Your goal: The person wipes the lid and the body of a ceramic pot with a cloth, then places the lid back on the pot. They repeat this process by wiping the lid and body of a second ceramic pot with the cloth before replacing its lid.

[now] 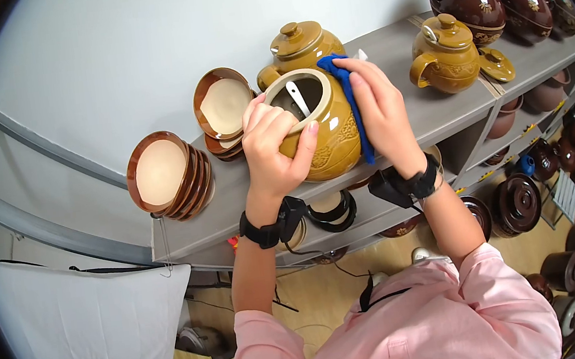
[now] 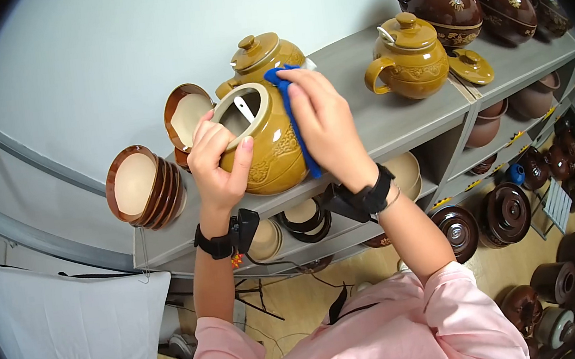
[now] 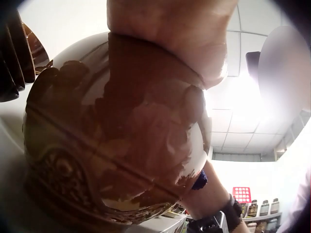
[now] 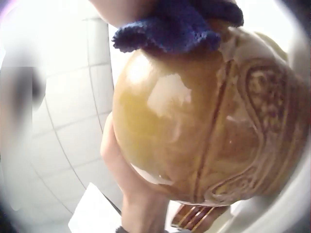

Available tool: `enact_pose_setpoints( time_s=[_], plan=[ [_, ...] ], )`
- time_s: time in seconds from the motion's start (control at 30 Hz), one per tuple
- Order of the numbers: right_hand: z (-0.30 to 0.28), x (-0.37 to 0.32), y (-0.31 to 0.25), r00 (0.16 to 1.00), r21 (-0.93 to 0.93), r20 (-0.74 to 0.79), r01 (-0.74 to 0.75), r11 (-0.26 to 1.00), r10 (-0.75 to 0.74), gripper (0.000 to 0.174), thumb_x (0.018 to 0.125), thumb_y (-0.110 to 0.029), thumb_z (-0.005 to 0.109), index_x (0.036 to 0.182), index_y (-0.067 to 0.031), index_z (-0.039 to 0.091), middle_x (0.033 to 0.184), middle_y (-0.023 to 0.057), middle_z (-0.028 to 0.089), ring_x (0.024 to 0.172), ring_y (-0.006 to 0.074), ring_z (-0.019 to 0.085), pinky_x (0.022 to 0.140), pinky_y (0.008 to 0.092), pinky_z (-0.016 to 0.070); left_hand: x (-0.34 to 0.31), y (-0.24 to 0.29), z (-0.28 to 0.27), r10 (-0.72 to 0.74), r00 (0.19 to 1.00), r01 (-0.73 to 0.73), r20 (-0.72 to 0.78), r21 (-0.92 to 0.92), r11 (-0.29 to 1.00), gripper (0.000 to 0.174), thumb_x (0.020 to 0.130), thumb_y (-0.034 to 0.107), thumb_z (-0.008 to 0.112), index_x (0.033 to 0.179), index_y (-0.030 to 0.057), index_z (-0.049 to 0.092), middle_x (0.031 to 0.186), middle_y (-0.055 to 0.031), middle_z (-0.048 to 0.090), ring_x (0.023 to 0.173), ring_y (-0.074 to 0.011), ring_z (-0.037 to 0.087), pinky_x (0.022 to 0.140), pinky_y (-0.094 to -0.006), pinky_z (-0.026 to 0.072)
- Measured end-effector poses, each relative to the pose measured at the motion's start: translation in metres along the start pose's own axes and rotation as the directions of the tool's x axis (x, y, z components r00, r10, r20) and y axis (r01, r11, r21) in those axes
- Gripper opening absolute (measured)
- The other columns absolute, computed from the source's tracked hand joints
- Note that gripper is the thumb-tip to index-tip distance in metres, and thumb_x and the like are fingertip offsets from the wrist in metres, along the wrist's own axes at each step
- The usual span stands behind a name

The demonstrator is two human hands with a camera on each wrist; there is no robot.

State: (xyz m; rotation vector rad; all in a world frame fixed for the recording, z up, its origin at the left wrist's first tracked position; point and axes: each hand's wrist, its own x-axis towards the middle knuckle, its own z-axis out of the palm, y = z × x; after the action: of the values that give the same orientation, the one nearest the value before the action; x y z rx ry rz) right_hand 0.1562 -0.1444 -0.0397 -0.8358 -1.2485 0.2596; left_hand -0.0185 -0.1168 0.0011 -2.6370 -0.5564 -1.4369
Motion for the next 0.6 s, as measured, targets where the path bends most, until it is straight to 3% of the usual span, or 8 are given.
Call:
enact_pose_setpoints(
  time_s=[0.1,0.2,0.23,0.33,0.37,0.47,0.6],
  plan=[
    [-0.002,-0.006,0.03,0.921,0.392,0.121,-0.387,0.835,0.37,0.034,0.102,-0.021,0.039,0.115,0.0022,0.059,0.114,0.0111,0.062,0.108,0.0189,0.057,0.096,0.0307,0.0424,0.0,0.001,0.001,-0.002,1.0,0.002,-0.006,-0.002,1.0,0.02,0.074,0.01,0.068,0.065,0.0039,0.051,0.062,-0.0074,0.049,0.065,-0.0276,0.049,0.092,-0.0488,0.0422],
    [0.004,-0.022,0.037,0.836,0.549,0.127,-0.507,0.664,0.533,0.04,0.103,-0.029,0.035,0.12,-0.0005,0.057,0.12,0.0081,0.059,0.112,0.015,0.053,0.099,0.0289,0.04,0.0,0.001,0.001,-0.009,1.0,0.009,-0.01,0.004,1.0,0.02,0.074,0.01,0.068,0.065,0.004,0.051,0.062,-0.0072,0.048,0.065,-0.0276,0.049,0.092,-0.0489,0.0423],
    [0.003,-0.023,0.044,0.798,0.635,0.226,-0.556,0.537,0.558,0.044,0.101,-0.033,0.04,0.131,-0.0024,0.049,0.128,0.0097,0.054,0.119,0.0162,0.05,0.102,0.0288,0.0376,0.0,0.0,0.001,-0.009,1.0,0.009,-0.011,0.003,1.0,0.02,0.074,0.01,0.068,0.065,0.004,0.05,0.062,-0.0072,0.048,0.066,-0.0277,0.049,0.092,-0.0491,0.0422],
    [-0.006,-0.023,0.031,0.777,0.73,0.323,-0.568,0.38,0.541,0.054,0.097,-0.037,0.045,0.138,-0.0021,0.04,0.133,0.0111,0.05,0.123,0.0181,0.048,0.106,0.0305,0.036,-0.001,0.001,0.001,-0.016,1.0,0.016,-0.011,0.001,1.0,0.02,0.074,0.01,0.068,0.065,0.004,0.05,0.062,-0.0073,0.048,0.066,-0.0281,0.05,0.093,-0.0497,0.042],
    [-0.009,-0.023,0.027,0.779,0.744,0.346,-0.567,0.353,0.523,0.058,0.092,-0.028,0.048,0.142,-0.0006,0.035,0.137,0.0131,0.045,0.128,0.0211,0.044,0.109,0.032,0.0336,-0.001,0.001,0.001,-0.018,1.0,0.018,-0.012,-0.001,1.0,0.02,0.074,0.01,0.068,0.065,0.0039,0.051,0.062,-0.0075,0.048,0.066,-0.0283,0.05,0.094,-0.05,0.0419],
    [-0.015,-0.028,0.039,0.84,0.853,0.351,-0.469,0.229,0.413,0.06,0.084,-0.013,0.046,0.141,0.0012,0.036,0.14,0.0145,0.041,0.13,0.0233,0.04,0.11,0.0326,0.0321,-0.003,0.0,0.003,-0.02,1.0,0.02,-0.021,-0.005,1.0,0.019,0.074,0.01,0.067,0.066,0.0034,0.051,0.064,-0.0084,0.048,0.067,-0.0292,0.05,0.095,-0.0511,0.0414],
    [-0.019,-0.03,0.042,0.865,0.847,0.336,-0.451,0.283,0.372,0.071,0.07,0.001,0.046,0.14,0.0028,0.036,0.142,0.0159,0.038,0.132,0.0244,0.038,0.112,0.0333,0.0299,-0.006,0.0,0.001,-0.017,1.0,0.017,-0.018,-0.008,1.0,0.017,0.074,0.009,0.067,0.067,0.0022,0.053,0.066,-0.0098,0.048,0.069,-0.0302,0.049,0.097,-0.0524,0.0407]
  ],
)
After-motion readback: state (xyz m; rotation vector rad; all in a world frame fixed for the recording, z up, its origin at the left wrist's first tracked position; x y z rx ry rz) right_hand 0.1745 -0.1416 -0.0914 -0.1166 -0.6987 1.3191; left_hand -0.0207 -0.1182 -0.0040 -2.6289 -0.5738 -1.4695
